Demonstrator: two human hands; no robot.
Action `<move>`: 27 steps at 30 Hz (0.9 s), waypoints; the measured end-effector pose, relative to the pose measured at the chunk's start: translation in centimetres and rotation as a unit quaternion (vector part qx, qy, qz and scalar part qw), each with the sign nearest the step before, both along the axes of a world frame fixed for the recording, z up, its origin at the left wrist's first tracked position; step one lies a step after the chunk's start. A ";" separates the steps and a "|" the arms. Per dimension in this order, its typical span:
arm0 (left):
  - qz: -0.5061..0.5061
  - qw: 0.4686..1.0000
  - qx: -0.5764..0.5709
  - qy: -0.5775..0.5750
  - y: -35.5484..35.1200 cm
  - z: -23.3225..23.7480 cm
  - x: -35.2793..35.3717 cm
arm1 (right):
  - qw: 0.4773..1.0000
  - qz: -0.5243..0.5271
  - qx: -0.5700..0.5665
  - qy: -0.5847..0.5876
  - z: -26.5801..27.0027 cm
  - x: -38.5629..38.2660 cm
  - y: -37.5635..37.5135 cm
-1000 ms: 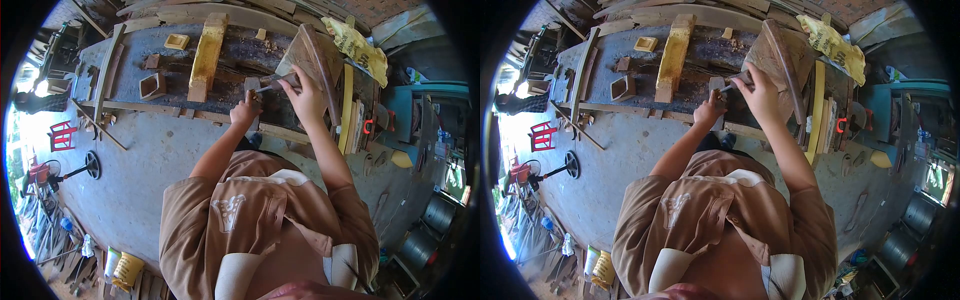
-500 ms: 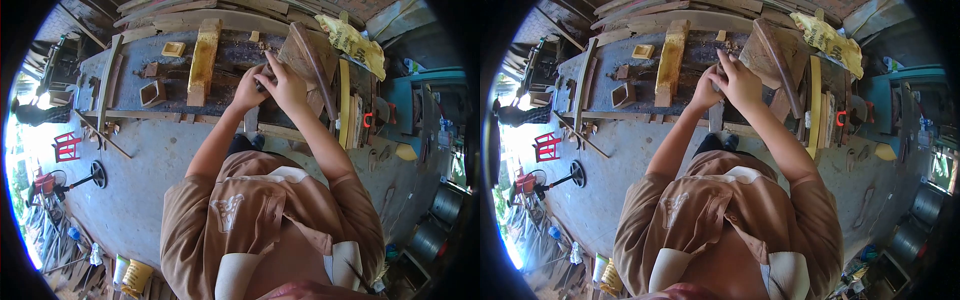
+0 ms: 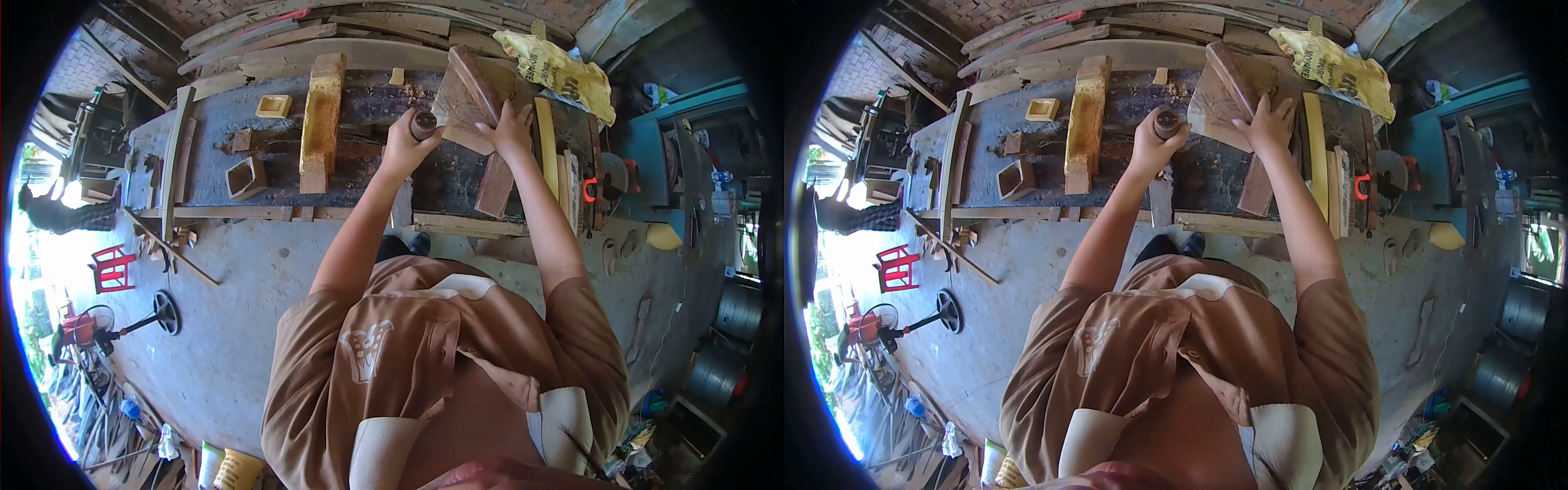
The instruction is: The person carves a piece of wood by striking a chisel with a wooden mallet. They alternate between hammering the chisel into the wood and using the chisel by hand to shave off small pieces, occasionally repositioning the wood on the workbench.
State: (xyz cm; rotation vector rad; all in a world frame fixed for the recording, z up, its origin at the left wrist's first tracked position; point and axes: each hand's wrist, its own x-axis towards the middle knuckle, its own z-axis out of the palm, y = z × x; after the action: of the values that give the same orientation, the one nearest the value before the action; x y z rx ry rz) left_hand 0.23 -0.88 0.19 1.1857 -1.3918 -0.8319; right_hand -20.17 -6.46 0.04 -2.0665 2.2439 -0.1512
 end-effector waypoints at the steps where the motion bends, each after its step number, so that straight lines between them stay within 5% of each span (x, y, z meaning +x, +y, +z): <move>1: -0.001 1.000 0.015 0.010 -0.2 -0.1 0.0 | 1.000 0.001 -0.004 0.000 0.2 -0.1 -0.4; 3: -0.004 0.999 0.029 0.021 -0.5 -0.3 0.1 | 0.987 -0.027 0.134 -0.080 0.8 -0.3 -0.6; 9: 0.013 0.999 0.030 0.027 -1.4 -0.1 0.6 | 0.992 0.029 0.123 0.029 3.2 -1.1 0.9; 14: 0.026 0.999 0.021 0.030 -1.5 -0.8 0.4 | 0.987 0.094 0.132 -0.001 9.1 -4.0 3.4; 16: 0.035 0.999 0.022 0.035 -1.7 -0.9 0.2 | 0.975 0.117 0.056 -0.179 10.3 -4.8 4.9; 17: 0.023 0.999 0.022 0.032 -1.7 -0.9 -0.1 | 0.975 0.118 0.057 -0.179 10.9 -4.6 5.8; 19: 0.007 0.999 0.023 0.028 -1.4 -0.4 -0.9 | 0.907 0.137 -0.002 -0.399 11.9 -4.0 7.4; 21: 0.023 0.999 0.013 -0.018 -1.1 0.2 -1.4 | 0.864 0.145 0.025 -0.481 10.0 -4.4 8.5; 23: 0.015 1.000 0.016 -0.017 -1.0 0.1 -1.7 | 0.884 0.188 -0.050 -0.426 10.3 -2.5 10.6; 27: -0.042 0.998 0.033 -0.045 -1.1 -1.6 -1.3 | 0.960 0.170 0.066 -0.212 9.8 -3.6 11.4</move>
State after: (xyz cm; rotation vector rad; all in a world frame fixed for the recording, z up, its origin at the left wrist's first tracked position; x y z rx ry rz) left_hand -1.06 -1.97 -1.39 1.2343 -1.5068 -0.8982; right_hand -23.81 4.97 9.84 -2.0691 1.5896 -0.3675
